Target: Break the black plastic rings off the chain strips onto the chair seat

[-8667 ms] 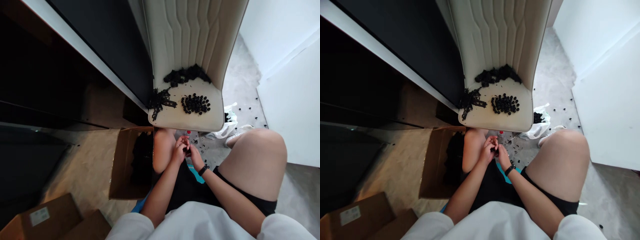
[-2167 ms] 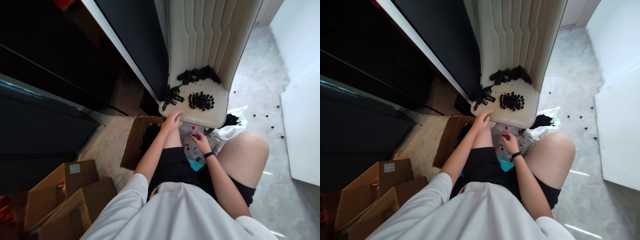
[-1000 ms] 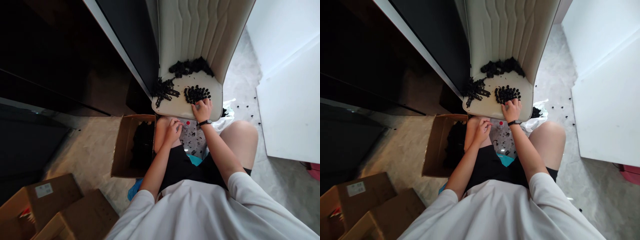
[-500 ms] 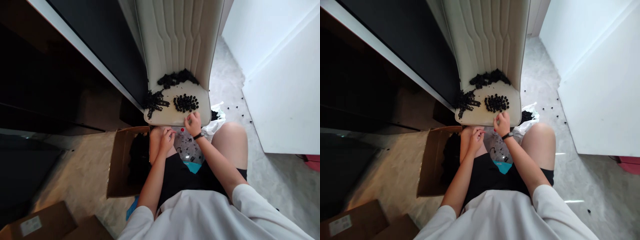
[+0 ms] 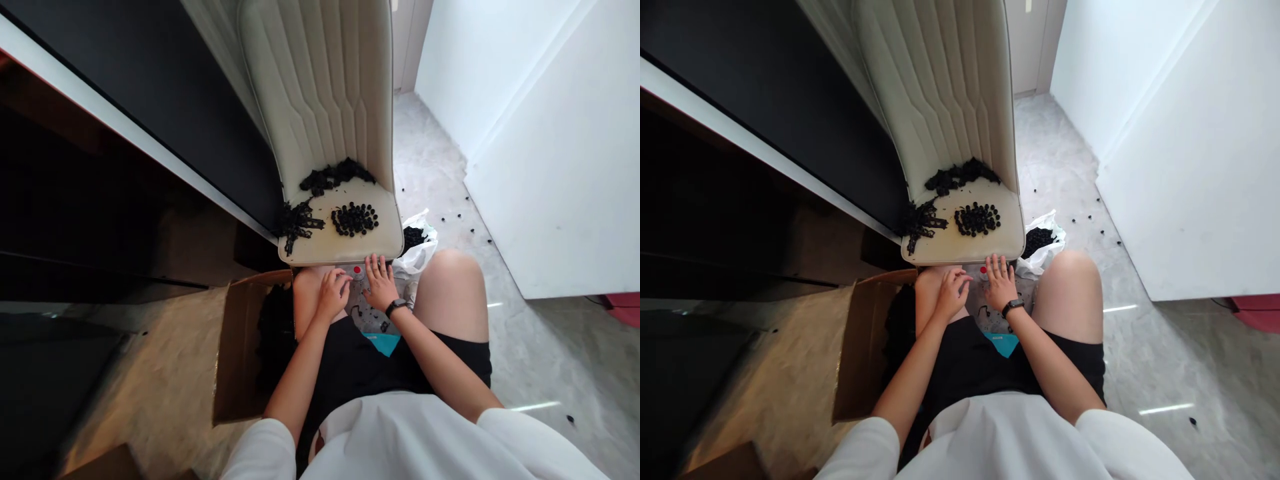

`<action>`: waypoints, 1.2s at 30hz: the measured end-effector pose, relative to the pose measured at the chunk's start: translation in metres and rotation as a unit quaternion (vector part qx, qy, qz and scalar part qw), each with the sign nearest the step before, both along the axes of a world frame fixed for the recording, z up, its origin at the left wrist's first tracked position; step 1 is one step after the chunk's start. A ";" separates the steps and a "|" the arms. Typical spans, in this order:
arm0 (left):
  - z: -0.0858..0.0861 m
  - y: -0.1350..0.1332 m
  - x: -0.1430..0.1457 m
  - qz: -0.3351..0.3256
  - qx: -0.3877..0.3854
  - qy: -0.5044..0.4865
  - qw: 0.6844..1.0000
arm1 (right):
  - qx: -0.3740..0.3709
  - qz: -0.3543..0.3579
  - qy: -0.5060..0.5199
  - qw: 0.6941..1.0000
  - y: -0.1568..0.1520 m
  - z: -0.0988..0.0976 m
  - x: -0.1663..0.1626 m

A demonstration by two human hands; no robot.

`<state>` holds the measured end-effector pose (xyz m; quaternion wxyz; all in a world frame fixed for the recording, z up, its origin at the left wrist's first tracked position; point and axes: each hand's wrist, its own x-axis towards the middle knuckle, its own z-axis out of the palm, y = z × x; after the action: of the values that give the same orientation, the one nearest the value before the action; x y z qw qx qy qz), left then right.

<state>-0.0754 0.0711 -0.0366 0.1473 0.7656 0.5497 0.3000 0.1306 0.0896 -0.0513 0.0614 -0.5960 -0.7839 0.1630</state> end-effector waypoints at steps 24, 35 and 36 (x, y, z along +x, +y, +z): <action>0.080 -0.106 0.176 -0.425 -0.002 -0.156 0.892 | 0.058 -0.035 0.021 0.997 -0.005 -0.020 -0.012; 0.057 -0.106 0.226 -0.356 -0.130 -0.141 0.915 | 0.078 -0.013 0.014 0.997 -0.003 -0.035 -0.007; 0.050 -0.107 0.225 -0.362 -0.122 -0.154 0.911 | 0.080 -0.011 0.014 0.997 -0.002 -0.036 -0.007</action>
<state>0.1497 -0.0361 0.0136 0.4204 0.8327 0.2377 0.2709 0.1239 0.0873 -0.0872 0.1222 -0.5956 -0.7866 0.1073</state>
